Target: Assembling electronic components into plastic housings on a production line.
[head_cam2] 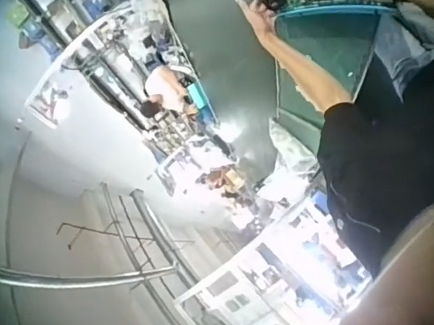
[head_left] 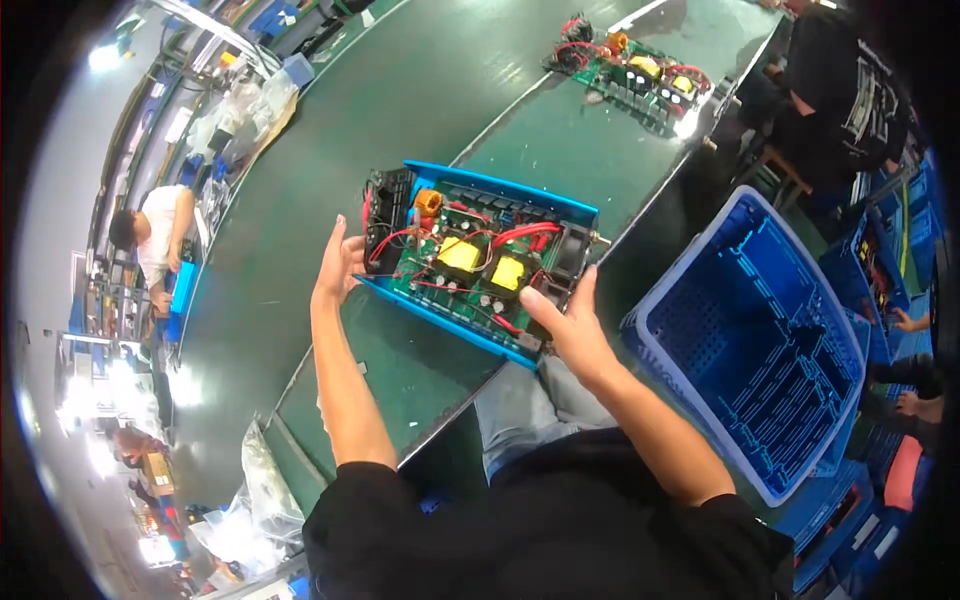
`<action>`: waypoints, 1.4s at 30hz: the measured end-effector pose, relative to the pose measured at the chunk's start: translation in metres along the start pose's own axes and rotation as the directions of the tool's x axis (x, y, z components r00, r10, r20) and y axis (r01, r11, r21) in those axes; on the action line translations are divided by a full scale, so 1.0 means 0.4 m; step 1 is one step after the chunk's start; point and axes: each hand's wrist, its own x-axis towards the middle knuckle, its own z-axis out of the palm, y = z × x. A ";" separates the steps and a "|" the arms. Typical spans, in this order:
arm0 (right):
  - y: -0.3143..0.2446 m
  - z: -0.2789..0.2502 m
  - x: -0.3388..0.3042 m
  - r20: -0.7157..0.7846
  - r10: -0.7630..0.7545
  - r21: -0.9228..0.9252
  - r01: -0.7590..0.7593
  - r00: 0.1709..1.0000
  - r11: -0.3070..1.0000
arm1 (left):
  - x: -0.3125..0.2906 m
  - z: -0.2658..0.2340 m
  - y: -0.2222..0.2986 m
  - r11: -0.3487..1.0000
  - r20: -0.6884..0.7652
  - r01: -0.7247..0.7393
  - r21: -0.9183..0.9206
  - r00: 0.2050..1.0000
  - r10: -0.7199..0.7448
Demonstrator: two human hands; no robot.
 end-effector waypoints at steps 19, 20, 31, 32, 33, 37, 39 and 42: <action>0.142 0.106 -0.016 0.148 0.543 0.841 -0.394 0.826 0.371 | -0.530 0.419 -0.321 0.765 -0.512 -0.282 0.579 0.605 0.610; 0.160 0.100 -0.011 0.122 0.555 0.847 -0.378 0.823 0.374 | -0.561 0.428 -0.356 0.791 -0.533 -0.256 0.555 0.621 0.575; 0.112 -0.037 0.067 0.247 0.569 0.730 -0.537 0.784 0.423 | -0.784 0.299 -0.682 0.902 -0.909 0.148 0.405 -0.039 0.414; 0.110 -0.032 0.077 0.281 0.577 0.712 -0.570 0.767 0.411 | -0.790 0.280 -0.709 0.902 -0.904 0.146 0.405 -0.081 0.419; 0.103 -0.028 0.089 0.284 0.580 0.692 -0.582 0.764 0.427 | -0.796 0.264 -0.731 0.900 -0.897 0.142 0.411 -0.113 0.427; 0.086 0.017 0.184 0.367 0.613 0.573 -0.689 0.700 0.443 | -0.812 0.229 -0.772 0.958 -0.925 0.049 0.283 -0.249 0.286; 0.073 0.053 0.254 0.389 0.640 0.515 -0.732 0.663 0.445 | -0.831 0.219 -0.771 0.966 -0.940 0.060 0.251 -0.223 0.258; 0.068 0.145 0.364 0.438 0.618 0.404 -0.757 0.653 0.513 | -0.859 0.193 -0.826 0.983 -0.982 -0.007 0.184 -0.048 0.184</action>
